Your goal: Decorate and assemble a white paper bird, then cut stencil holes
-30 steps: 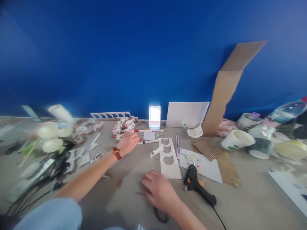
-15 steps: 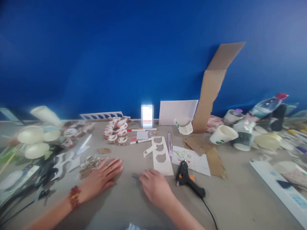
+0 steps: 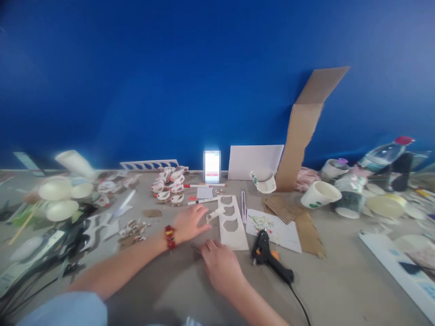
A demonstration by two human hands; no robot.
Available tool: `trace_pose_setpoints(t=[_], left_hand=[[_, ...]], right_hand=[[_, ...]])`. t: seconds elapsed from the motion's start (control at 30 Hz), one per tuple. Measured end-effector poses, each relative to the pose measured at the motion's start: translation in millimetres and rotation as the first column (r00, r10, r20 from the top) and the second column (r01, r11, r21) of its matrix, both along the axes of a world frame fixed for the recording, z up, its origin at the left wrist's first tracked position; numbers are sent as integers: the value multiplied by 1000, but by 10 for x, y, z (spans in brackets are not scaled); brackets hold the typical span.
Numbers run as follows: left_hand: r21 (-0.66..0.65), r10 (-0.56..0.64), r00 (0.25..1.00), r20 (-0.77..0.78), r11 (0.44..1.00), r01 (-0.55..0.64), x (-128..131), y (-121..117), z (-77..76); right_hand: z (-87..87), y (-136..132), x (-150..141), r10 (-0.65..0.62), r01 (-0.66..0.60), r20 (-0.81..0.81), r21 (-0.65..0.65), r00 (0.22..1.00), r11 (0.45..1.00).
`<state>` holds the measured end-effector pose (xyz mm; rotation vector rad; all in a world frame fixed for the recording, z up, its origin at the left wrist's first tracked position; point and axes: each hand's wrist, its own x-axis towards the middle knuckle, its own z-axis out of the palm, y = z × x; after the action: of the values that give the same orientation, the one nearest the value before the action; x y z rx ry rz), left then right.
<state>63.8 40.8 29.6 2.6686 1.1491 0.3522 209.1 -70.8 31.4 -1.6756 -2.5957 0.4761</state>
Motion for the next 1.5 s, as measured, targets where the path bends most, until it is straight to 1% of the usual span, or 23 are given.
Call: trace_pose_setpoints(t=[0.07, 0.13, 0.27, 0.4, 0.5, 0.57, 0.63, 0.7, 0.8, 0.87, 0.93, 1.0, 1.07, 1.1, 1.17, 1.23, 1.3, 1.37, 1.43, 1.5], left_hand=[[14, -2, 999, -45, 1000, 3, 176, 79, -56], [25, -7, 999, -52, 1000, 8, 238, 118, -92], [46, 13, 998, -54, 999, -11, 145, 159, -94], [68, 48, 997, -65, 997, -43, 38, 184, -64], [76, 36, 998, -57, 997, -31, 4, 173, -31], [66, 11, 1000, 5, 998, -11, -27, 163, 2], [36, -1, 991, 131, 999, -4, -80, 158, 43], [-18, 9, 962, 273, 1000, -5, -151, 154, 85], [-114, 36, 909, 415, 993, 13, -256, 130, 121], [-178, 54, 881, 470, 983, 35, -308, 100, 119], [-230, 70, 863, 501, 972, 54, -344, 65, 102], [-259, 86, 852, 517, 964, 59, -368, 27, 83], [-286, 103, 853, 511, 957, 56, -382, -13, 71], [-300, 108, 859, 501, 952, 55, -384, -35, 67], [-328, 105, 878, 467, 943, 62, -380, -82, 54], [-339, 86, 899, 428, 938, 72, -365, -133, 27], [-329, 59, 921, 386, 941, 78, -343, -188, -14], [-288, 16, 936, 353, 953, 93, -316, -251, -56], [-223, -71, 950, 304, 964, 143, -281, -322, -85], [-157, -190, 957, 219, 961, 227, -229, -396, -101]], right_hand=[[20, -14, 4, -9, 9, 3, -18, 1000, 1000], [40, -26, 13, -18, 18, 5, -35, 1000, 999], [47, -23, 18, -27, 27, 1, -48, 1000, 999], [38, 33, 9, -76, 72, -44, -83, 996, 994], [41, 88, 11, -110, 102, -84, -94, 990, 990], [46, 121, 29, -129, 118, -111, -98, 985, 988], [53, 152, 63, -149, 134, -161, -99, 976, 986], [66, 182, 105, -151, 127, -254, -109, 955, 986], [121, 237, 172, -136, 92, -393, -129, 909, 987], [189, 303, 240, -128, 81, -436, -125, 891, 989], [275, 418, 366, -112, 80, -447, -88, 888, 993], [351, 595, 566, -130, 137, -407, -12, 904, 990], [388, 814, 817, -192, 233, -292, 111, 937, 966], [386, 926, 945, -222, 265, -263, 141, 939, 954], [344, 1123, 1171, -253, 295, -228, 173, 940, 940], [273, 1251, 1325, -256, 291, -189, 186, 948, 939], [205, 1302, 1399, -251, 278, -153, 194, 956, 941], [164, 1285, 1408, -255, 277, -126, 208, 959, 938], [151, 1217, 1371, -278, 297, -110, 224, 954, 928], [150, 1119, 1306, -311, 325, -99, 222, 945, 919]])
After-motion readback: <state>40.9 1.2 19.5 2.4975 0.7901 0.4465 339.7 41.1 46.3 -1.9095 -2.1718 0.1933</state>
